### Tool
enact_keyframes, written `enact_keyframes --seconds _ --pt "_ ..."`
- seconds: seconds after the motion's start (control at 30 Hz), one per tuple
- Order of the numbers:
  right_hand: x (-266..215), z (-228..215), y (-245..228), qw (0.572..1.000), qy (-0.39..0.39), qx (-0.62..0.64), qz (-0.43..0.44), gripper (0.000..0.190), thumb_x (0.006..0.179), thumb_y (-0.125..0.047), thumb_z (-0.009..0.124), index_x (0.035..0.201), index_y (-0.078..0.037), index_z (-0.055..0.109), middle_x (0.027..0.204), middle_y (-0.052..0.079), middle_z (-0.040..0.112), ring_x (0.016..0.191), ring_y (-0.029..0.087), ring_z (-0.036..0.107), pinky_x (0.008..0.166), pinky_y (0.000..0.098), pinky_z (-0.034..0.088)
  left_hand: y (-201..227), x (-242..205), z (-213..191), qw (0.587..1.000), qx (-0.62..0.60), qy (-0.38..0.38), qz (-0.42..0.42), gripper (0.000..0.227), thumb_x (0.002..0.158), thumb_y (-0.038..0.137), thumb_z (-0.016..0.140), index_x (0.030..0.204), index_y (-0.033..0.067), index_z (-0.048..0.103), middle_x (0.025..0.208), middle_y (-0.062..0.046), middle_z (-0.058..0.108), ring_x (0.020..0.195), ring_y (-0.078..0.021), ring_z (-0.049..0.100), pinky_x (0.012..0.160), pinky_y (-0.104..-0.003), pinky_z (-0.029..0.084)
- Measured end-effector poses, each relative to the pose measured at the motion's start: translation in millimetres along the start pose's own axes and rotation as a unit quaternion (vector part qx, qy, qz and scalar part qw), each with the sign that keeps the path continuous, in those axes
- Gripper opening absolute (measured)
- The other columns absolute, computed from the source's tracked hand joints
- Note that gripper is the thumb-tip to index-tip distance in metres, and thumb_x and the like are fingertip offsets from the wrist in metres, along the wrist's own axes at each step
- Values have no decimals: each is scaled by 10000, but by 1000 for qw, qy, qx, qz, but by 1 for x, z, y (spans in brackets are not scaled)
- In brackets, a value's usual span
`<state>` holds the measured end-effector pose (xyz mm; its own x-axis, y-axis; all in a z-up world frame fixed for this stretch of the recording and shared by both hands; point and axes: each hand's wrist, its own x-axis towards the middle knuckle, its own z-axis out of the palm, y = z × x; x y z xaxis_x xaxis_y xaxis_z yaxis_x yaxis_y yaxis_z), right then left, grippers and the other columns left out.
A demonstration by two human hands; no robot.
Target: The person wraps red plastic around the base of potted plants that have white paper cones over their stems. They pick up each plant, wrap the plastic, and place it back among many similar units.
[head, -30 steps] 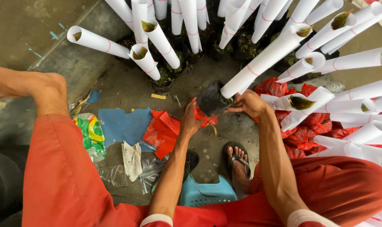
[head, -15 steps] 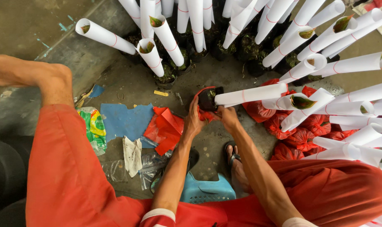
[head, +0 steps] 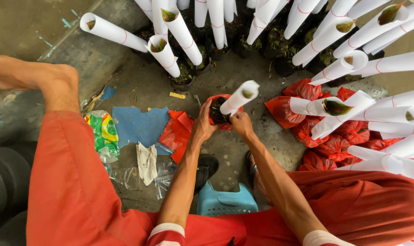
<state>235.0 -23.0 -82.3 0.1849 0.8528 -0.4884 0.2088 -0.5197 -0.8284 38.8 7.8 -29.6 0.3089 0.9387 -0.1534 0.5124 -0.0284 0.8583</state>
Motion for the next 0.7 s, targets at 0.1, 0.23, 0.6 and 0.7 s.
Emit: enact_keyframes --seconds 0.1,0.23,0.6,0.7 --pt "1 -3 -11 997 -6 -75 8 236 897 -174 612 823 47 650 697 170 711 586 186 701 581 361 554 -10 -6 0 998 -3 37 60 1036 680 84 879 1583 107 369 1607 -136 408 1456 -354 450 1147 -432 453" --pt "-1 -19 -14 984 163 -67 29 259 953 -232 613 878 4 689 771 182 737 656 276 723 610 392 570 -35 -25 23 983 -70 173 3 803 784 118 829 1480 62 432 1462 -172 522 1352 -347 534 1123 -420 444" --pt "37 -47 25 944 180 -215 -175 163 867 -144 720 919 4 676 843 238 695 816 435 681 705 491 535 -33 0 -4 972 132 196 -3 233 786 121 782 978 64 664 895 -145 719 862 -379 675 751 -487 517" --pt "35 -66 1 920 186 -256 -232 117 855 -102 694 911 0 681 840 221 704 821 430 686 707 494 533 -13 22 -35 971 191 138 -37 272 733 173 790 974 82 699 922 -157 728 870 -390 673 751 -505 521"
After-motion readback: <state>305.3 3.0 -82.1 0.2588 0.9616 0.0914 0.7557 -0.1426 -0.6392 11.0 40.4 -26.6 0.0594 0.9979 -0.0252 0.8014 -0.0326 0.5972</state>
